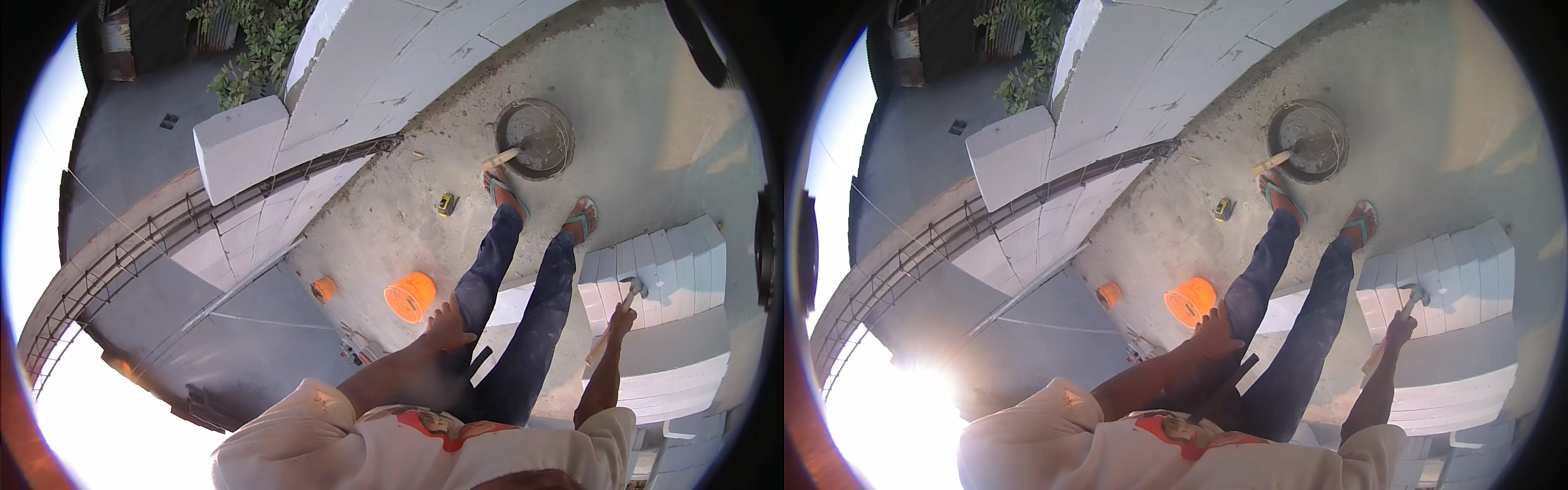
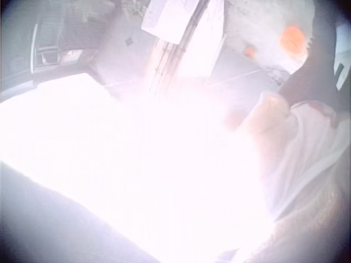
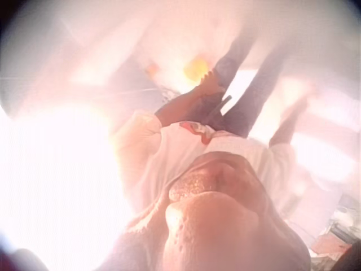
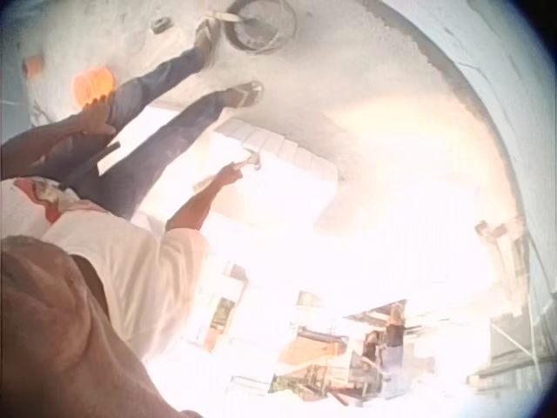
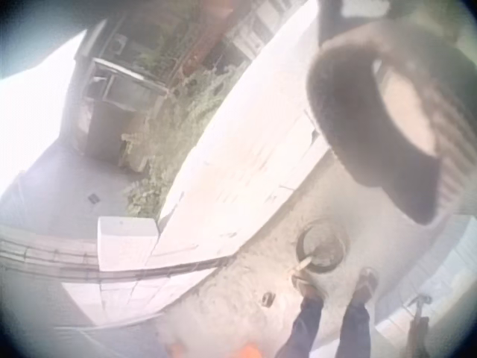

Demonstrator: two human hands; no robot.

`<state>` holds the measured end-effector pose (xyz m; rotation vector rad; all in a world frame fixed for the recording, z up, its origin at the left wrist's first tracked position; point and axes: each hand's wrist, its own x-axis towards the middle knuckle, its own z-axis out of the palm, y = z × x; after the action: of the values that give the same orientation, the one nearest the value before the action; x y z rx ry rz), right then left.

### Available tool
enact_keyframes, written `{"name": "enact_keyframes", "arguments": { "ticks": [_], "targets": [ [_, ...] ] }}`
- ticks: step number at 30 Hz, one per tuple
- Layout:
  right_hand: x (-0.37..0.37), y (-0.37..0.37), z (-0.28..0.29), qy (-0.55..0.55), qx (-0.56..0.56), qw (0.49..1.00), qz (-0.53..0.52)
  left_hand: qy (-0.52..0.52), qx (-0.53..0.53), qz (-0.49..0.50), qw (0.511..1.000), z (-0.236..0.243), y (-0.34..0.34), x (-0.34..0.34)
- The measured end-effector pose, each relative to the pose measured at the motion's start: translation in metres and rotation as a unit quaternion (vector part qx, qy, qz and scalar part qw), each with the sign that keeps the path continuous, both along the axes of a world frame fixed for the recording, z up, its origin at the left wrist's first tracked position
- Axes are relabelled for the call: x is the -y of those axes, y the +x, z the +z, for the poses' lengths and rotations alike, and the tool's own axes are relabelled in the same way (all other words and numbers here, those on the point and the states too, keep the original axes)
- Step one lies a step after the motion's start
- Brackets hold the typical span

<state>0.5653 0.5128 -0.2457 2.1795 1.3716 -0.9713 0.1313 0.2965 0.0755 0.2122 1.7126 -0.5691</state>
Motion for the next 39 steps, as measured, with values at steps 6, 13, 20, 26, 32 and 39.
{"name": "enact_keyframes", "arguments": {
  "ticks": [6, 13, 20, 26, 32, 39],
  "targets": [
    [-0.021, -0.116, 0.160, -0.200, -0.201, 0.952, -0.119, 0.188, -0.044, 0.019, 0.981, 0.037, -0.044, 0.042],
    [-0.046, -0.283, 0.345, -0.204, -0.205, 0.954, 0.074, 0.325, -0.061, 0.074, 0.941, 0.095, -0.123, 0.070],
    [-0.036, -0.423, 0.468, -0.085, -0.343, 0.900, 0.256, 0.452, -0.061, 0.187, 0.870, 0.123, -0.194, 0.140],
    [-0.011, -0.549, 0.540, -0.093, -0.422, 0.854, 0.290, 0.449, -0.226, 0.366, 0.783, 0.163, -0.262, 0.167],
    [0.011, -0.645, 0.597, -0.040, -0.522, 0.786, 0.328, 0.479, -0.386, 0.390, 0.685, 0.233, -0.352, 0.161],
    [-0.013, -0.745, 0.603, 0.078, -0.532, 0.687, 0.490, 0.599, -0.527, 0.172, 0.577, 0.297, -0.455, 0.118]
  ]
}}
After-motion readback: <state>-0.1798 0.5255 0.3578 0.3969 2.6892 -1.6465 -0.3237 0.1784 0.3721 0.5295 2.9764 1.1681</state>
